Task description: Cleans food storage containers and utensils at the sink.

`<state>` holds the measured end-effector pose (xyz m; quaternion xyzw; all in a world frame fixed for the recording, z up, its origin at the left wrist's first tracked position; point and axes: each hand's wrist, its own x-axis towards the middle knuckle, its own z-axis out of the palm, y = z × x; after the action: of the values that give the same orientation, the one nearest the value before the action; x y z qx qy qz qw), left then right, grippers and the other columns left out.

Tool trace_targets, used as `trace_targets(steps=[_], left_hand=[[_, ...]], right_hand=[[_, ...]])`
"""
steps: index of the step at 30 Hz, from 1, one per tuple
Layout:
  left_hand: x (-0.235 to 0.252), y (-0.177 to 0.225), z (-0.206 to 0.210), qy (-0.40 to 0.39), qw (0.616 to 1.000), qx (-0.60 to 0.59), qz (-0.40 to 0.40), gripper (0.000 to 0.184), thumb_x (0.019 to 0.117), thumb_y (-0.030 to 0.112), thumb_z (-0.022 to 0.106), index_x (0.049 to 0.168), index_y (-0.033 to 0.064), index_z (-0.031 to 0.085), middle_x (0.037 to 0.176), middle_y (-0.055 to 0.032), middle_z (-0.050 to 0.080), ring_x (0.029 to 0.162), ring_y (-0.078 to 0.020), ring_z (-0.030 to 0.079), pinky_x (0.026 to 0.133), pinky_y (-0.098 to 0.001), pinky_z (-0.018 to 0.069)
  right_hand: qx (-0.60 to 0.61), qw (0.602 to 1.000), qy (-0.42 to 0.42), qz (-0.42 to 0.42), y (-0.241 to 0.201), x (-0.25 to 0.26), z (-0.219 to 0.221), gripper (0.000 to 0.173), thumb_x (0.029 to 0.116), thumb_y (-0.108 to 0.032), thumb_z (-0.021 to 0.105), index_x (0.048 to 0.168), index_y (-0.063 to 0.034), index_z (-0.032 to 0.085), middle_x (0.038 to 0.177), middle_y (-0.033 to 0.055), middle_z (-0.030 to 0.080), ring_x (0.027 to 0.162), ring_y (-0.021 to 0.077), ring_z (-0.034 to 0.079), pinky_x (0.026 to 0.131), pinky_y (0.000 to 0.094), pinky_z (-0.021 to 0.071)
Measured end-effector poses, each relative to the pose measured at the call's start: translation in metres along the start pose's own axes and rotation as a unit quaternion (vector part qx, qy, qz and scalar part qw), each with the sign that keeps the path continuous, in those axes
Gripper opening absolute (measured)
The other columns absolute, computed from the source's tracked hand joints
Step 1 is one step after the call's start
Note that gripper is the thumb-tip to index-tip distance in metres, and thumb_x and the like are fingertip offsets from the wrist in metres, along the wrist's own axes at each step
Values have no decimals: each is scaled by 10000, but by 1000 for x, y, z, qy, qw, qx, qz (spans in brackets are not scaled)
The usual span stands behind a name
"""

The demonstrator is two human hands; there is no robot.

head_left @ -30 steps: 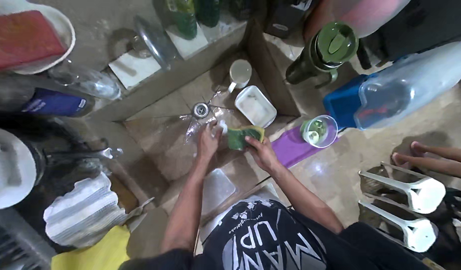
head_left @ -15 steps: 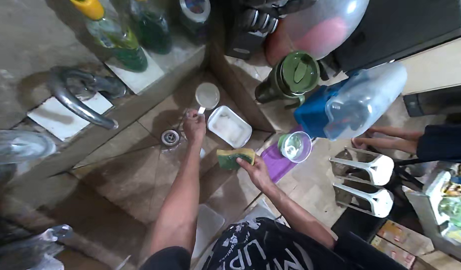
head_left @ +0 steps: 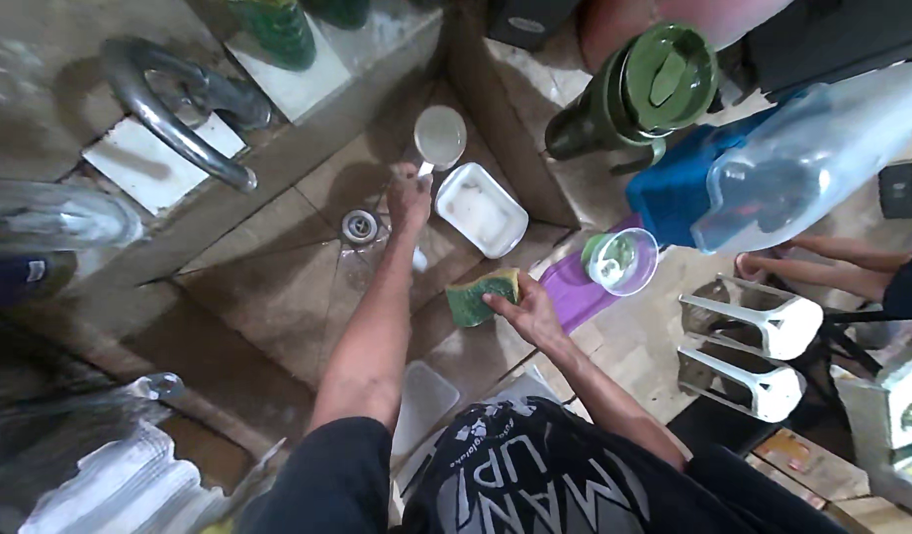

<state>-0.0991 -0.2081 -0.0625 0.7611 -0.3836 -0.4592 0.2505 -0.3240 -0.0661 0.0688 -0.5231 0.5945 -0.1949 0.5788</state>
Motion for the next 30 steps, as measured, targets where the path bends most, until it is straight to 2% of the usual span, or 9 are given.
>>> trace_targets(steps=[3, 7, 10, 13, 16, 18, 20, 23, 30], left_hand=[[-14, -14, 14, 37, 997, -58, -44, 561, 974, 389, 673, 1359, -2, 555, 1278, -208, 642, 1202, -323, 622, 1055, -496, 491], [-16, -32, 39, -83, 989, -97, -79, 550, 1003, 406, 642, 1403, 38, 563, 1354, -206, 614, 1231, -344, 614, 1023, -564, 507], [-7, -32, 50, -101, 989, -84, -61, 523, 1015, 343, 636, 1464, 97, 528, 1422, -188, 573, 1249, -345, 608, 997, -568, 532], [-1, -32, 48, -99, 993, -7, -60, 448, 994, 219, 630, 1406, 65, 542, 1342, -220, 612, 1195, -383, 632, 982, -591, 528], [-11, -40, 34, -117, 991, -10, -59, 456, 982, 249, 668, 1361, 21, 554, 1314, -256, 609, 1211, -401, 608, 1013, -602, 494], [-24, -53, 27, -121, 988, -51, -77, 469, 980, 274, 690, 1346, 16, 546, 1275, -253, 622, 1151, -376, 648, 969, -566, 544], [-37, -70, 26, -114, 984, -104, -88, 500, 984, 255, 688, 1373, -12, 522, 1283, -270, 609, 1111, -370, 668, 938, -533, 577], [-57, -86, 20, -79, 987, -93, -102, 500, 1001, 251, 660, 1399, -16, 520, 1315, -279, 607, 1203, -394, 621, 1032, -560, 506], [-93, -124, -9, 12, 988, -95, -120, 474, 1007, 238, 628, 1420, 30, 524, 1282, -218, 646, 1193, -324, 636, 1032, -521, 511]], right_hand=[[-11, 1000, 0, -20, 1, 0, -4, 336, 917, -152, 756, 1218, -57, 639, 1025, 56, 738, 918, 133, 724, 830, 367, 628], [-17, 1000, 4, -24, 1, 2, -8, 350, 909, -161, 765, 1216, -56, 634, 1024, 61, 726, 898, 132, 717, 812, 362, 625], [-14, 999, 7, -33, 2, 2, -11, 341, 908, -143, 767, 1210, -51, 638, 1031, 56, 731, 914, 130, 720, 828, 356, 629], [-35, 999, 13, -24, 4, 2, -15, 331, 907, -155, 769, 1198, -55, 647, 1015, 53, 733, 897, 125, 719, 819, 352, 624], [-49, 999, 17, -16, 7, 3, -20, 342, 908, -194, 765, 1202, -63, 648, 988, 50, 732, 836, 128, 718, 760, 356, 630], [-51, 998, 20, -10, 7, 5, -20, 342, 906, -211, 767, 1189, -62, 643, 949, 53, 728, 778, 134, 711, 710, 353, 627], [-58, 998, 17, -6, 4, 6, -19, 348, 912, -215, 764, 1194, -57, 634, 944, 56, 723, 767, 135, 706, 701, 355, 623], [-69, 997, 14, -12, 1, 8, -16, 343, 916, -208, 763, 1193, -54, 631, 943, 58, 722, 757, 130, 704, 692, 349, 621], [-82, 996, -9, -42, 2, 8, -10, 347, 923, -193, 755, 1216, -54, 631, 981, 64, 727, 796, 134, 715, 719, 353, 627]])
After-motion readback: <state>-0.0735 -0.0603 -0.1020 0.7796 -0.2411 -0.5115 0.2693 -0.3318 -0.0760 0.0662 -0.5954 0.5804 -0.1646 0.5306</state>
